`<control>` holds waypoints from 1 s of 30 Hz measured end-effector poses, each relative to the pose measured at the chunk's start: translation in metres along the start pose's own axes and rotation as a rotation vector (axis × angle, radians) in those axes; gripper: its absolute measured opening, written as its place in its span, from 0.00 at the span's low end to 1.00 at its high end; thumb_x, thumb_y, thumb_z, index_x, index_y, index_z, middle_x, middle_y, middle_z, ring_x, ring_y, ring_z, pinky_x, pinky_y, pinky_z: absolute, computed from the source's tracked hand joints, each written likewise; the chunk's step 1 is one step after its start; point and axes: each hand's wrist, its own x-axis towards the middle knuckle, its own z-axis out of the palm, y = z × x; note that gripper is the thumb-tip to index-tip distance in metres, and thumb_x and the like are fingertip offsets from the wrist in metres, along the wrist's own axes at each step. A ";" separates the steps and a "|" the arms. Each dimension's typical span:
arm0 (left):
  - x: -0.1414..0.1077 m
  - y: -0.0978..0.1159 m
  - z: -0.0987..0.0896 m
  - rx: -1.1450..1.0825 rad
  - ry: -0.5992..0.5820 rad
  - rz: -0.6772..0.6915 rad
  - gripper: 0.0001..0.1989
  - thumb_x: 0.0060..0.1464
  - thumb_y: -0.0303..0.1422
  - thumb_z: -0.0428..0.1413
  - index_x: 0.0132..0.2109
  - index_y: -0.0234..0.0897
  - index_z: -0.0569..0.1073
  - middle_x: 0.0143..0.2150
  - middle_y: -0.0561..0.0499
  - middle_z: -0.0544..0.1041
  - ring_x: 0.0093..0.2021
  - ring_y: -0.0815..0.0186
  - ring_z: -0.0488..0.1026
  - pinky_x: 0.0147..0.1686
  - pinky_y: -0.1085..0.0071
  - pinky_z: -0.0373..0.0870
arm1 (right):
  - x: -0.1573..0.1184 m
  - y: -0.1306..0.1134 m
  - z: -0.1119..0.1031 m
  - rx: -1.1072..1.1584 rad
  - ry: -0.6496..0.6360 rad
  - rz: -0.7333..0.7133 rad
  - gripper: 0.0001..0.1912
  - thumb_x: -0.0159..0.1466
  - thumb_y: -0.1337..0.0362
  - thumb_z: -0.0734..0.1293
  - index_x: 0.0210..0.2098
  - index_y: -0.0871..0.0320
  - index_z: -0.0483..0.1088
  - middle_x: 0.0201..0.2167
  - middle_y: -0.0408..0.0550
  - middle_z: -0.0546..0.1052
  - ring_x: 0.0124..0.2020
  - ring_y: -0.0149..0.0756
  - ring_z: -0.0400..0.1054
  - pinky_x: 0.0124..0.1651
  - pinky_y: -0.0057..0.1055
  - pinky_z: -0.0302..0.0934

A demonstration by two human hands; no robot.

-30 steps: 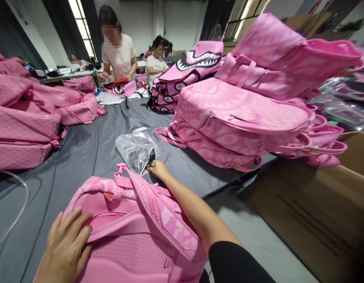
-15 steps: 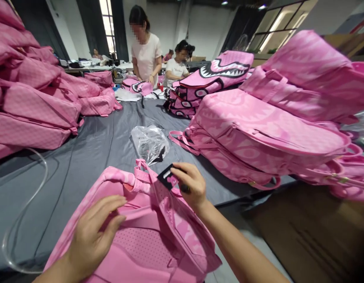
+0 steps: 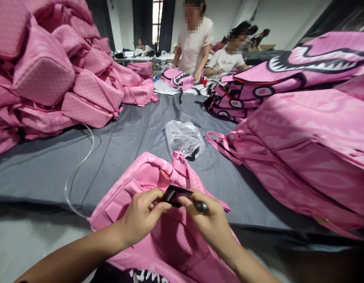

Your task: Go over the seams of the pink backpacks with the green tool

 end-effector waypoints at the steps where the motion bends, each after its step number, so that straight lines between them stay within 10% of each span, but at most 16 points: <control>1: -0.004 -0.005 -0.008 0.151 0.091 0.146 0.08 0.62 0.36 0.56 0.46 0.38 0.73 0.38 0.50 0.80 0.39 0.65 0.78 0.41 0.69 0.74 | 0.003 0.003 0.001 -0.035 0.029 -0.022 0.10 0.67 0.64 0.64 0.30 0.59 0.73 0.25 0.43 0.76 0.25 0.30 0.70 0.28 0.24 0.61; 5: -0.019 -0.030 -0.043 0.619 0.309 0.148 0.30 0.59 0.42 0.58 0.65 0.40 0.60 0.63 0.39 0.69 0.65 0.51 0.63 0.62 0.48 0.64 | 0.022 0.013 0.008 -0.192 -0.008 -0.159 0.10 0.63 0.71 0.64 0.43 0.59 0.74 0.31 0.45 0.80 0.30 0.32 0.73 0.33 0.25 0.61; 8: -0.028 -0.048 -0.052 0.707 0.165 -0.083 0.38 0.59 0.46 0.57 0.69 0.38 0.52 0.65 0.37 0.66 0.64 0.50 0.65 0.58 0.49 0.68 | 0.039 0.012 0.024 -0.361 -0.352 -0.167 0.13 0.57 0.78 0.63 0.35 0.57 0.76 0.29 0.45 0.80 0.30 0.33 0.73 0.32 0.25 0.56; 12: -0.029 -0.061 -0.043 0.759 0.181 -0.070 0.35 0.58 0.43 0.59 0.67 0.36 0.55 0.61 0.37 0.70 0.60 0.51 0.69 0.56 0.52 0.70 | 0.057 0.009 0.054 -0.690 -0.638 -0.129 0.08 0.59 0.73 0.65 0.31 0.58 0.77 0.24 0.48 0.78 0.25 0.35 0.70 0.27 0.29 0.46; 24: -0.026 -0.076 -0.045 0.781 0.237 0.086 0.35 0.59 0.48 0.57 0.65 0.32 0.60 0.57 0.37 0.74 0.56 0.52 0.73 0.52 0.58 0.72 | 0.058 0.003 0.075 -0.606 -0.446 -0.171 0.08 0.64 0.61 0.68 0.39 0.59 0.74 0.30 0.47 0.78 0.27 0.31 0.69 0.28 0.28 0.45; 30: -0.031 -0.079 -0.053 0.831 0.240 0.189 0.28 0.64 0.45 0.51 0.65 0.36 0.61 0.52 0.39 0.77 0.48 0.52 0.77 0.45 0.60 0.74 | 0.073 -0.014 0.085 -0.567 -0.558 -0.308 0.12 0.66 0.55 0.67 0.37 0.58 0.74 0.30 0.45 0.79 0.28 0.32 0.69 0.25 0.29 0.44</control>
